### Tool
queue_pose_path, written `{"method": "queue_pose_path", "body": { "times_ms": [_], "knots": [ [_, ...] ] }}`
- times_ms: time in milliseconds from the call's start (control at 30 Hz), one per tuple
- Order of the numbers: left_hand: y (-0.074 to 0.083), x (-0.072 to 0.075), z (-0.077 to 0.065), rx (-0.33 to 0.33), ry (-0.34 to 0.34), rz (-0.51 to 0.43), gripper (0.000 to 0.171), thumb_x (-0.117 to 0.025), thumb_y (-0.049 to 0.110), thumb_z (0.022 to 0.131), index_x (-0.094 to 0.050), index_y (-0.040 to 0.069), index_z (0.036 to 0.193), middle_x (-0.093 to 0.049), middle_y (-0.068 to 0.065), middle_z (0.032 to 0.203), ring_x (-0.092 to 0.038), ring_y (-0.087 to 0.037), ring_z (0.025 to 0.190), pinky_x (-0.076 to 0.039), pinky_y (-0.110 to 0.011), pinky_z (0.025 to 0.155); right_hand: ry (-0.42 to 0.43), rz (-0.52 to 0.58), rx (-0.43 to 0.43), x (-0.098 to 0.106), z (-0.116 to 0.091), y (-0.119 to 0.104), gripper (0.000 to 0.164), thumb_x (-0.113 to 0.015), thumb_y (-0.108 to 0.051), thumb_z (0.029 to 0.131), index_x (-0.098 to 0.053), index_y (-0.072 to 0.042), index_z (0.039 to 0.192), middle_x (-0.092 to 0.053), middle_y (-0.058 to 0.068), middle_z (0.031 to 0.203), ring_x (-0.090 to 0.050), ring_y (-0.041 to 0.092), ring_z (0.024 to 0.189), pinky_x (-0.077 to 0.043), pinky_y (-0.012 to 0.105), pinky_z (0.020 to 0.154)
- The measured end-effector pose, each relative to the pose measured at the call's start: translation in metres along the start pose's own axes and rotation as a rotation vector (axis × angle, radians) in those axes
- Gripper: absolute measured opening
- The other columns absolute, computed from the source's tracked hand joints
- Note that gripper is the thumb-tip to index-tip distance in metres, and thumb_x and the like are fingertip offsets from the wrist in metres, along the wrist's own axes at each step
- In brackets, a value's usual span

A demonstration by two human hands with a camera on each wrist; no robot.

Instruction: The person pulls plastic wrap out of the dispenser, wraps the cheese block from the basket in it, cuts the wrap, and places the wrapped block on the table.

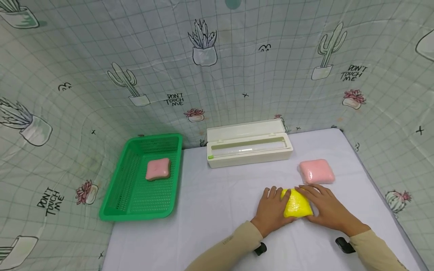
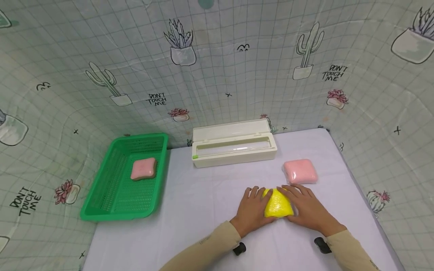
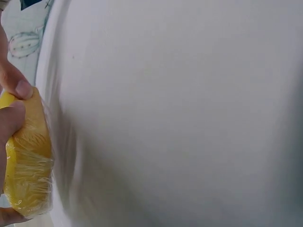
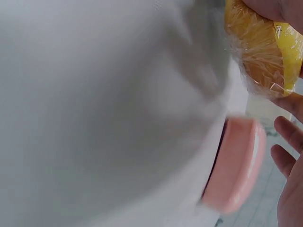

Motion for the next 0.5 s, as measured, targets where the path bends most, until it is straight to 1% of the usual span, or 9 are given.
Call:
{"method": "queue_pose_path", "body": {
  "times_ms": [233,400,500],
  "knots": [
    [0.026,0.003,0.021,-0.045,-0.026,0.033,0.089,-0.044,0.087,0.092,-0.046,0.03,0.16,-0.057,0.006,0.145,-0.05,-0.013,0.132,-0.037,-0.032,0.113,-0.038,-0.002,-0.09,0.01,-0.021,0.025,0.092,-0.098,-0.028,0.067,-0.055,-0.013,0.147,-0.059,0.016,0.143,-0.047,0.045,0.128,-0.039,0.068,0.097],
    [0.043,0.004,0.035,-0.069,-0.081,0.06,0.089,-0.038,0.088,0.093,-0.041,0.031,0.161,-0.054,0.008,0.15,-0.048,-0.012,0.135,-0.035,-0.03,0.117,-0.018,-0.016,-0.099,0.018,-0.033,0.038,0.095,-0.099,-0.024,0.065,-0.054,-0.012,0.147,-0.059,0.017,0.141,-0.048,0.047,0.125,-0.039,0.068,0.094],
    [0.052,0.004,0.042,-0.08,-0.102,0.068,0.089,-0.037,0.088,0.093,-0.04,0.031,0.162,-0.053,0.008,0.15,-0.047,-0.01,0.136,-0.033,-0.03,0.118,-0.013,-0.024,-0.107,0.022,-0.04,0.045,0.095,-0.099,-0.023,0.064,-0.054,-0.011,0.147,-0.059,0.017,0.141,-0.05,0.047,0.123,-0.04,0.069,0.092]
  ]
}}
Point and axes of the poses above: each hand's wrist, its own z-axis towards the middle knuckle, its own x-axis out of the back of the hand, y = z × x, the point moved 7 cm from there along z, towards the middle knuckle
